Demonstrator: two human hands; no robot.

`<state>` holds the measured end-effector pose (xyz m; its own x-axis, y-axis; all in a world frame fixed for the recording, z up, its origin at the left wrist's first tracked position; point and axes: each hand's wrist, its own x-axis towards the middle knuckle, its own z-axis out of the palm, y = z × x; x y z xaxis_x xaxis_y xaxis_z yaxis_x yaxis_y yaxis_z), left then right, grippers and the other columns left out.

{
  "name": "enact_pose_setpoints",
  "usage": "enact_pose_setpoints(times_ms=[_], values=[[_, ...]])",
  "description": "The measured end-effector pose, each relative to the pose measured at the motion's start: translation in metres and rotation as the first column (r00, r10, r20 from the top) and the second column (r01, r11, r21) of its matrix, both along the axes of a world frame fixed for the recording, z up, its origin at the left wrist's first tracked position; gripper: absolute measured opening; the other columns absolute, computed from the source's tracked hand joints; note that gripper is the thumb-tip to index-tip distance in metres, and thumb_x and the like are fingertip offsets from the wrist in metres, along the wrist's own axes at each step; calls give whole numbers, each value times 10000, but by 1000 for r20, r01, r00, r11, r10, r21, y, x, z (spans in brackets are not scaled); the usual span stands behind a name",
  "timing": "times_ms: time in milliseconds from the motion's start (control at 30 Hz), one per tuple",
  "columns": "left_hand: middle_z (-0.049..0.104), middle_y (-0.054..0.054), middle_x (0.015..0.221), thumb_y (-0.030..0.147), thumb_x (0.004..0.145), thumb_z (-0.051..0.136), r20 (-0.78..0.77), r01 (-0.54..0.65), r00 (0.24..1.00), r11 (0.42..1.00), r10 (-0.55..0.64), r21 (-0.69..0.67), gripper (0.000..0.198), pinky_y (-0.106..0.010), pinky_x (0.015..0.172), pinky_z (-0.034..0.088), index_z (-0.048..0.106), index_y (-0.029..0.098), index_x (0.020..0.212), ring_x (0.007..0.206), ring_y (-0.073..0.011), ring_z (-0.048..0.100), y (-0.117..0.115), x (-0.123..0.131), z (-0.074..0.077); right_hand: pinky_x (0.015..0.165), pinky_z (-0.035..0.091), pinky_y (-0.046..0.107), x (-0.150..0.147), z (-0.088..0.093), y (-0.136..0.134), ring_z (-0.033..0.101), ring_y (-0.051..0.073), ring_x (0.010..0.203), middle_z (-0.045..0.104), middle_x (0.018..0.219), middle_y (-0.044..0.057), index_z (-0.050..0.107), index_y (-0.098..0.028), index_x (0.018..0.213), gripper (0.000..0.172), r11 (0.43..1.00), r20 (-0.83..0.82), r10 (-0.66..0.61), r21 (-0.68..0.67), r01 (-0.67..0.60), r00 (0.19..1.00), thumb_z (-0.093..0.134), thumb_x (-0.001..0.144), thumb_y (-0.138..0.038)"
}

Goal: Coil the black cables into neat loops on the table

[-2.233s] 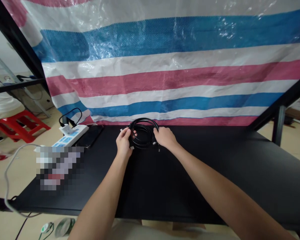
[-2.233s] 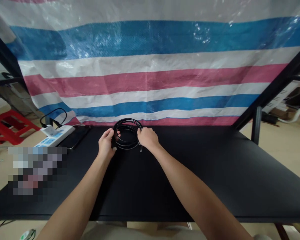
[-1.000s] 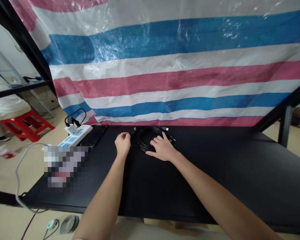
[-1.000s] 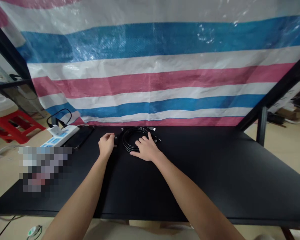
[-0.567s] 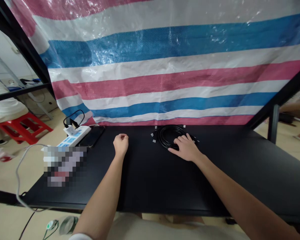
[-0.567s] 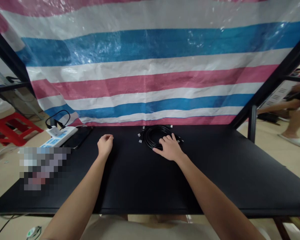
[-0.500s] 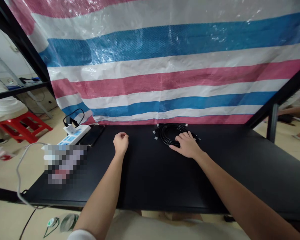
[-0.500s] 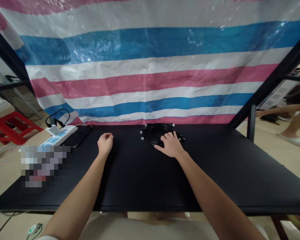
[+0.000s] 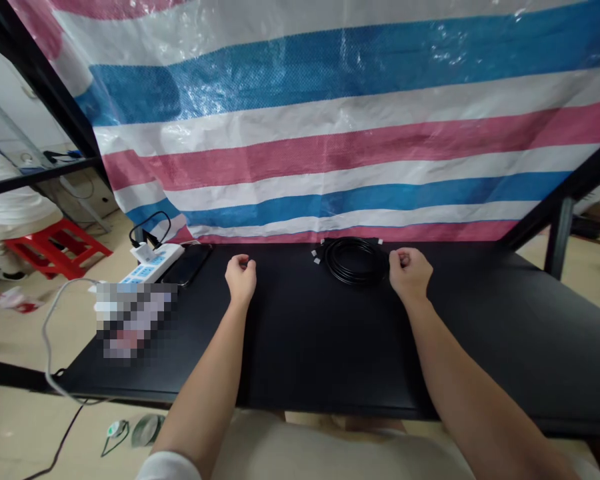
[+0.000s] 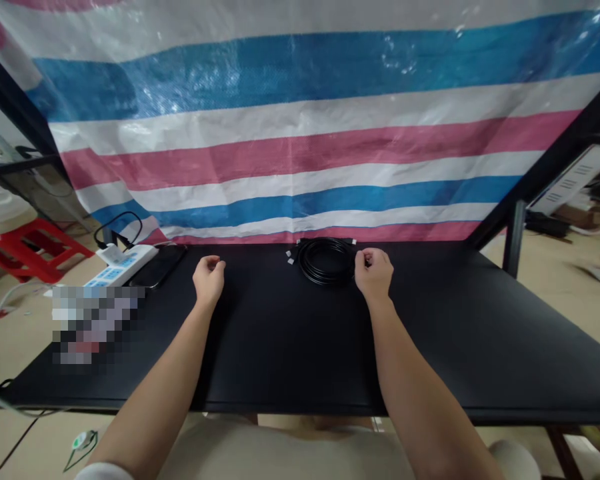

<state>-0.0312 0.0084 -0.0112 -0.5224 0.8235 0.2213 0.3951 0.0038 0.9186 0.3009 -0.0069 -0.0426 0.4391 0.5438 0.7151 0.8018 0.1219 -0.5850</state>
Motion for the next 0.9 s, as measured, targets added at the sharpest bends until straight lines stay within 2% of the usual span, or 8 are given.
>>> enact_pose_setpoints(times_ms=[100,200,300,433,567,767,900], values=[[573,17,633,187,643,540,57,2,998,997,2,-72,28,-306,717,456,543,214,636,645,-166,567,2,-2,0,629,449,344,3,-1,-2,500,183,589,544,621,22,523,-229,670,63,1000,-31,-12,-18,12,999,497,677,-286],[558,30,602,186,642,535,66,-5,998,999,8,-53,30,-286,689,441,530,215,642,638,-159,568,3,-1,-1,645,460,351,3,-1,-2,509,183,583,544,604,16,529,-226,651,47,998,-68,-18,-68,14,998,508,636,-265],[524,57,565,175,633,534,41,-32,999,999,33,-16,72,-265,644,420,497,221,675,590,-142,546,2,2,0,664,469,362,2,3,-2,519,186,575,552,584,12,547,-219,645,61,991,-150,-35,-136,14,988,508,615,-255],[407,84,471,163,623,514,-18,-22,1000,999,21,-47,111,-254,557,373,429,231,601,479,-121,446,-2,4,4,687,477,367,2,9,-3,565,205,601,599,596,31,589,-206,666,97,971,-259,-112,-233,50,959,518,622,-254],[353,82,449,172,623,512,-65,2,998,998,-5,-55,189,-251,537,351,356,236,538,469,-114,402,-4,7,5,694,485,367,4,8,-2,612,234,659,646,621,55,630,-207,670,128,960,-242,-139,-271,70,960,530,659,-288],[413,71,486,177,624,517,-99,25,995,998,-31,-61,151,-261,586,380,394,237,561,517,-128,453,-3,10,2,646,488,374,5,1,5,630,248,642,670,608,63,668,-219,635,191,923,-170,-90,-383,18,981,587,673,-388],[475,63,519,157,623,524,-67,30,997,995,-37,-96,109,-267,610,395,450,236,608,552,-142,501,-4,9,4,640,489,392,0,-1,8,641,270,660,673,614,72,663,-227,621,153,904,-187,-89,-428,0,978,618,636,-373]])
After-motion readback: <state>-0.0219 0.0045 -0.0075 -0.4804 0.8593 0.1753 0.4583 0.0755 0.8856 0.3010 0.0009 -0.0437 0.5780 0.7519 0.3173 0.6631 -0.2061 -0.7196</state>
